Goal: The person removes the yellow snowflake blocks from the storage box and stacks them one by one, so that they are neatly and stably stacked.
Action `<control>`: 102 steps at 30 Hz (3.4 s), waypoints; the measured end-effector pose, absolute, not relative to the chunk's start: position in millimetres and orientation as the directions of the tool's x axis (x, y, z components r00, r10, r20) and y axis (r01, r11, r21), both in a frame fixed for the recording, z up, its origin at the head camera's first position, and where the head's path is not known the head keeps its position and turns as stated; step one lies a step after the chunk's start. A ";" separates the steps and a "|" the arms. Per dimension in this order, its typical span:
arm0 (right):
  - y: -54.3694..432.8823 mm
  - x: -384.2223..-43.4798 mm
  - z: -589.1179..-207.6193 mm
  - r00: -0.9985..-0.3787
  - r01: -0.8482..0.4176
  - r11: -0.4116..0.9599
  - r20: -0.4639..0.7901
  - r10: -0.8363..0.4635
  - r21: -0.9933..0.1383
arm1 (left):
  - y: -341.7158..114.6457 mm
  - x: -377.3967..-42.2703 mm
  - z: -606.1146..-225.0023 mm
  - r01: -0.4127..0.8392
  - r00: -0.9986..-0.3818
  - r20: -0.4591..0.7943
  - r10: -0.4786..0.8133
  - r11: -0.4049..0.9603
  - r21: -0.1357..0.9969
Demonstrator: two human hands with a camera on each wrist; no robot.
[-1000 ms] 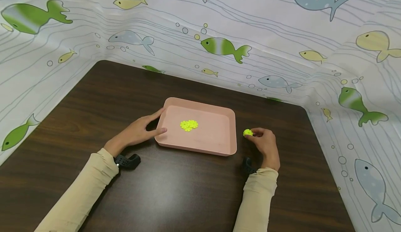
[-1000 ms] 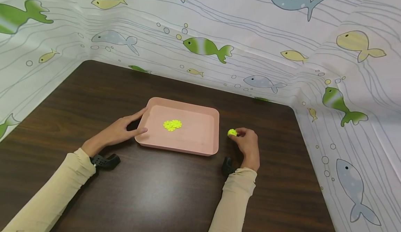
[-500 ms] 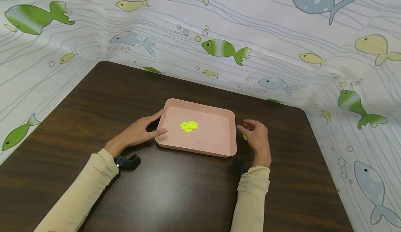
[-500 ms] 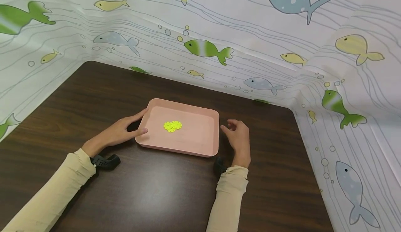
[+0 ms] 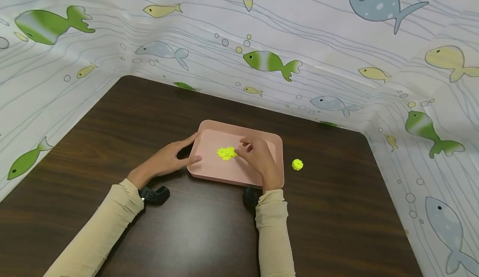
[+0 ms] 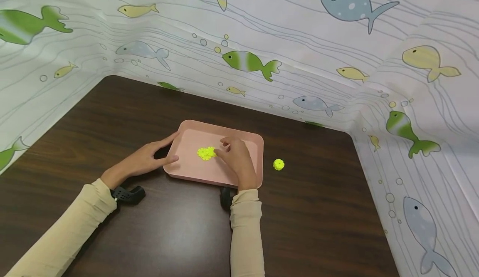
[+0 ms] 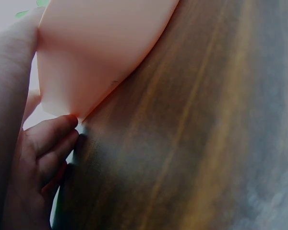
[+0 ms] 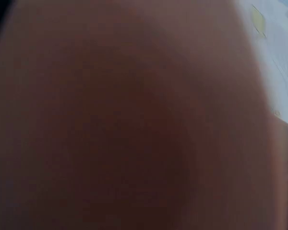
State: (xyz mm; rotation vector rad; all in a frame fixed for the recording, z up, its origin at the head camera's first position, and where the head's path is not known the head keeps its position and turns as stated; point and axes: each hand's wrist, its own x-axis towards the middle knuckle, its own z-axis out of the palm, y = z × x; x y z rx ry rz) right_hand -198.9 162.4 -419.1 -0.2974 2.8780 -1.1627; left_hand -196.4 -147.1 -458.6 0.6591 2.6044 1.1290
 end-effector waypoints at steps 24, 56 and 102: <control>147.3 -204.2 -429.5 -0.954 -0.216 0.746 -0.028 -0.300 -0.631 | -146.6 -197.1 -457.9 0.308 -0.876 -0.033 0.481 0.611 0.730; 222.4 -183.4 -397.7 -0.991 -0.112 0.733 0.134 -0.030 -0.671 | -146.2 -197.3 -458.8 0.305 -0.873 -0.035 0.486 0.602 0.737; 320.5 -157.6 -421.0 -0.982 0.172 0.753 -0.051 0.181 -0.635 | -144.7 -196.9 -459.1 0.311 -0.875 -0.035 0.482 0.617 0.723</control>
